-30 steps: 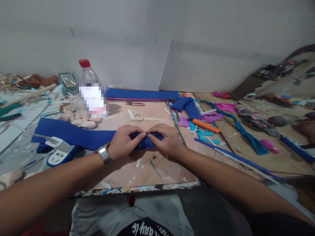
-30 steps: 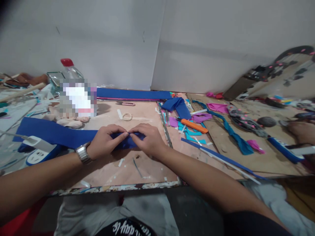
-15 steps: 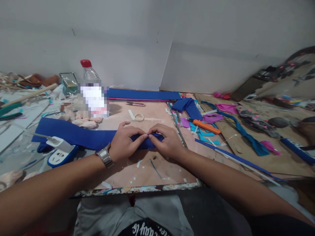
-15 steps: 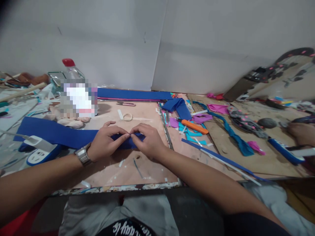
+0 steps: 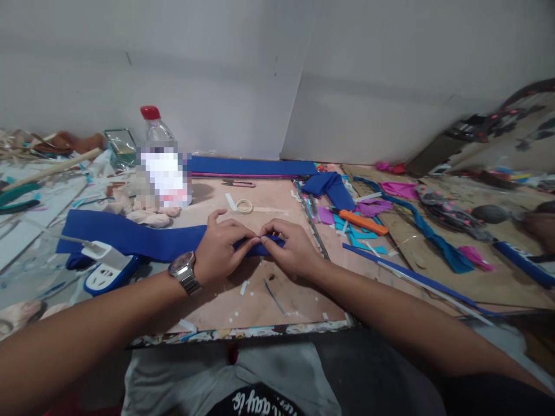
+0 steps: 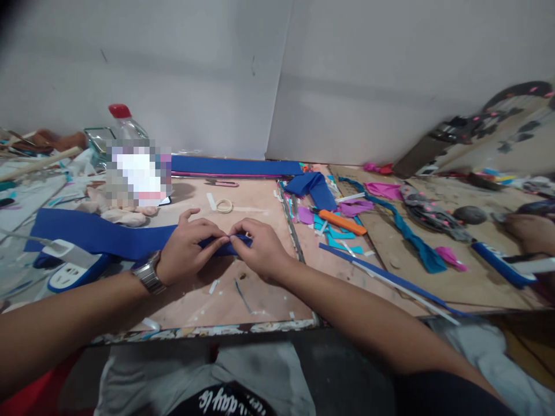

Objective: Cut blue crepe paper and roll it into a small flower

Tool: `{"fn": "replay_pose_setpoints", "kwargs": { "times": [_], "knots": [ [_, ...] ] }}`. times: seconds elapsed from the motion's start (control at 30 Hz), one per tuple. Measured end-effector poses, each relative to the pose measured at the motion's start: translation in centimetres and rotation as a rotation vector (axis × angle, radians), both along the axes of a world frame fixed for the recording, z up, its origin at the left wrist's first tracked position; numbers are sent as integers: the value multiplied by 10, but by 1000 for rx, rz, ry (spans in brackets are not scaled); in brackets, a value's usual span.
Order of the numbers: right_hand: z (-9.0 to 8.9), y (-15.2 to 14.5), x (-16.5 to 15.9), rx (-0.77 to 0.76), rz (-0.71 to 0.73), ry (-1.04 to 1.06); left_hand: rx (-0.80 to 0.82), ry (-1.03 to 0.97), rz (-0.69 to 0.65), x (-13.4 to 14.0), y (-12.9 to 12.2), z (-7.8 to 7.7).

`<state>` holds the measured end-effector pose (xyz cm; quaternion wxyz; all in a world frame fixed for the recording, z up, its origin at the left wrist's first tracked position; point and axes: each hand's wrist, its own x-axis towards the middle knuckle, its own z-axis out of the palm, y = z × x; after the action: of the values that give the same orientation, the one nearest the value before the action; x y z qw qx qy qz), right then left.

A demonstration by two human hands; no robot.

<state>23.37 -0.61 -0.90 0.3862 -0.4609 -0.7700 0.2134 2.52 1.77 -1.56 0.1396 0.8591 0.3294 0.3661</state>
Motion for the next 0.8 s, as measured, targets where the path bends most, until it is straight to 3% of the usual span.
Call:
{"fn": "replay_pose_setpoints", "kwargs": {
  "times": [0.2, 0.53, 0.8],
  "knots": [
    [2, 0, 2, 77, 19, -62, -28, -4, 1, 0, 1, -1],
    [3, -2, 1, 44, -25, -73, 10, 32, -6, 0, 3, -3],
    [0, -1, -1, -147, -2, 52, 4, 48, -19, 1, 3, -3]
  ]
}}
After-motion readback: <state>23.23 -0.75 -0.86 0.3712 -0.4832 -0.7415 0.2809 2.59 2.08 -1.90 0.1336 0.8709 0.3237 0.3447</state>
